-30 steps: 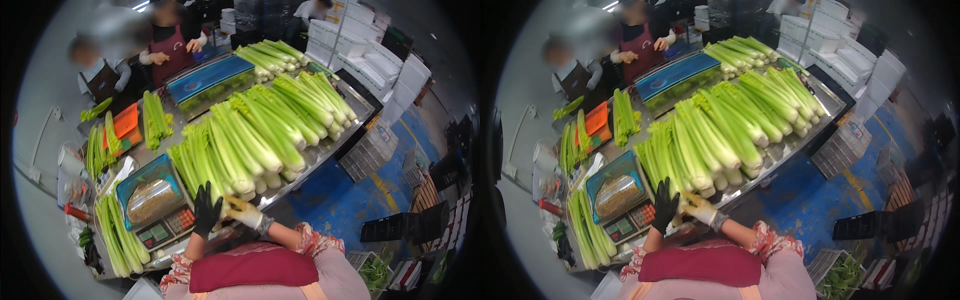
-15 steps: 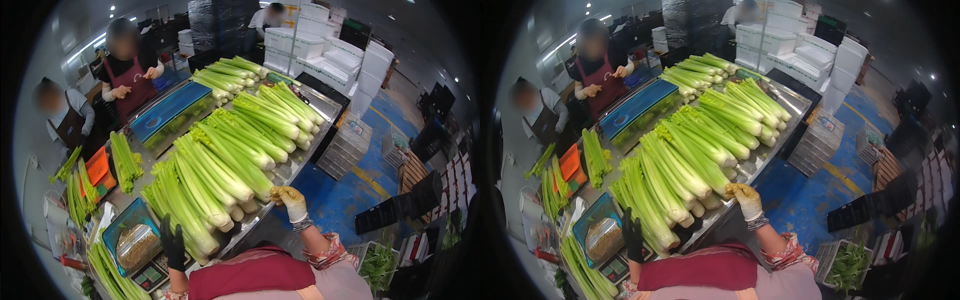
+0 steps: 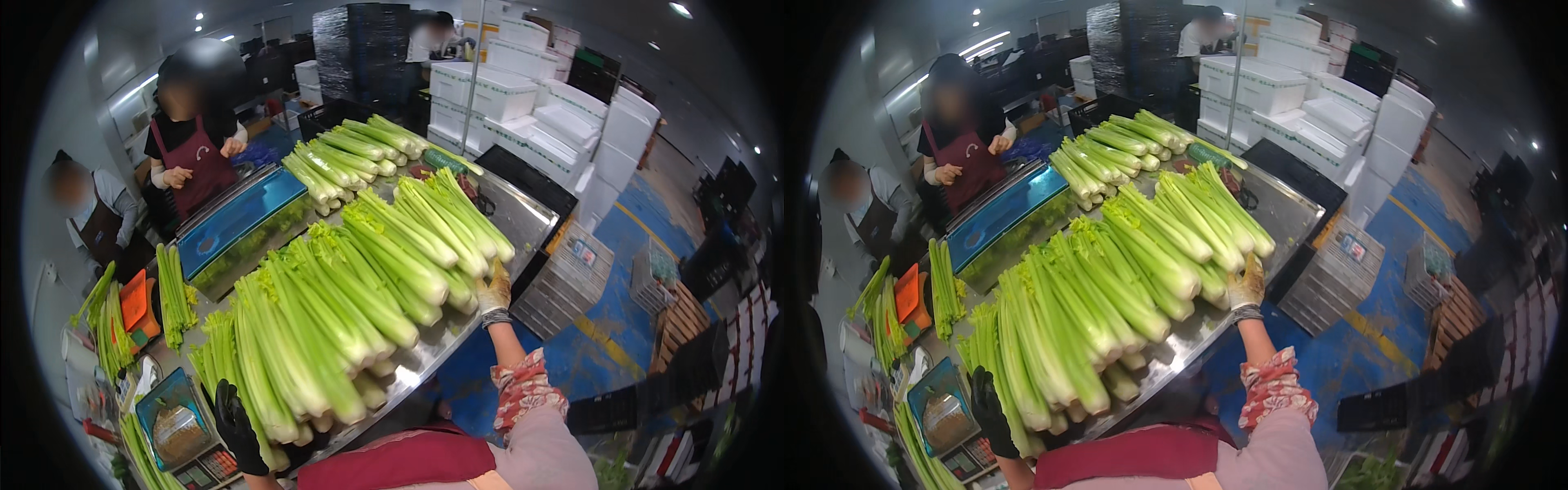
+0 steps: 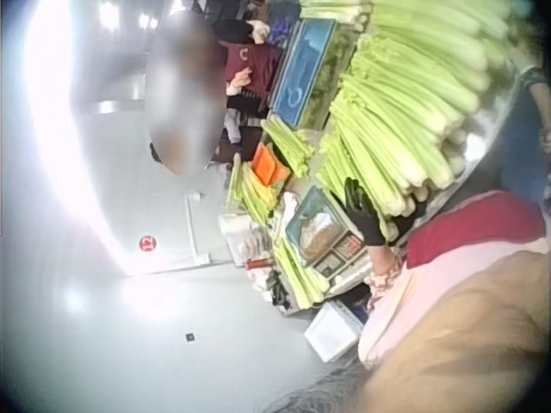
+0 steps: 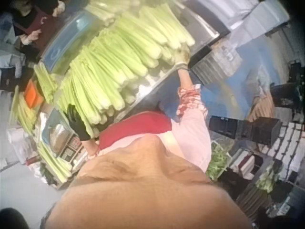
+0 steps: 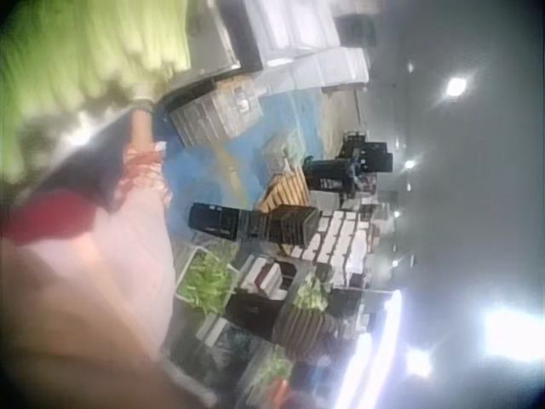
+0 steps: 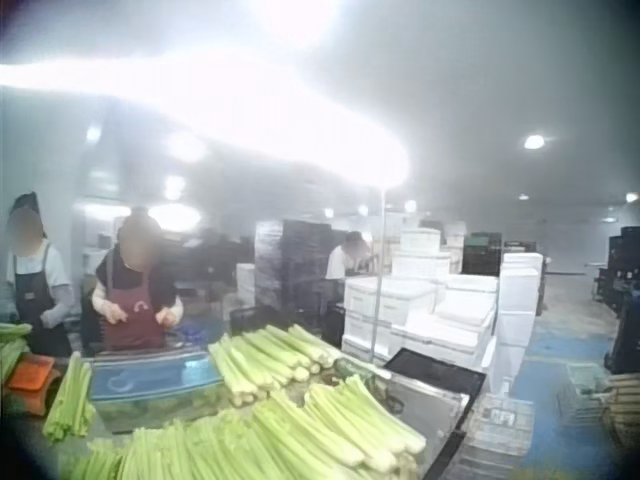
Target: The person repeatedly picks up stalks of celery, places them on a digital scale, and then moves them to a tray or back onto the table. The task involves handling and weighing vegetables in a commercial kitchen environment.
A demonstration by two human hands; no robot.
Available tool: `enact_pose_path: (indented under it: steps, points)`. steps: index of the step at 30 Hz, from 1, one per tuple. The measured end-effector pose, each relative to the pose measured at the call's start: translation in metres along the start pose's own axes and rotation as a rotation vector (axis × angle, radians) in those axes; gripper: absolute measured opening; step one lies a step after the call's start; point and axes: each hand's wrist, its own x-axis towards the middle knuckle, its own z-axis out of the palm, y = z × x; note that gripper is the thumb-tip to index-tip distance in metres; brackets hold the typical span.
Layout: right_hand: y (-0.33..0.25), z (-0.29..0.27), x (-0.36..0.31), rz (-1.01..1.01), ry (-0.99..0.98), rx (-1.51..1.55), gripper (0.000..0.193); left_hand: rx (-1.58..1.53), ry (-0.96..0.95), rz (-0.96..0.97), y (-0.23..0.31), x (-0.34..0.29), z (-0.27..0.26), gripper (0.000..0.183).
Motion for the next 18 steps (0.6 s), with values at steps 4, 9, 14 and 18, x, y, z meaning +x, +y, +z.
enact_pose_path:
  steps: [4,9,14,18]
  points:
    - [0.006,0.023,0.049,-0.065,-0.517,-0.419,0.093,0.157,-0.011,0.000,0.033,-0.011,0.052,0.038]
    - [0.002,0.046,0.076,-0.045,-0.714,-0.428,0.105,0.236,0.011,0.022,0.074,-0.025,0.108,0.036]
    - [0.040,0.045,0.106,0.459,-0.824,0.822,0.064,0.222,0.002,0.053,0.108,-0.022,0.142,0.034]
    - [0.019,-0.007,0.097,0.715,-0.948,1.273,0.045,0.129,-0.073,0.029,0.106,-0.020,0.170,0.033]
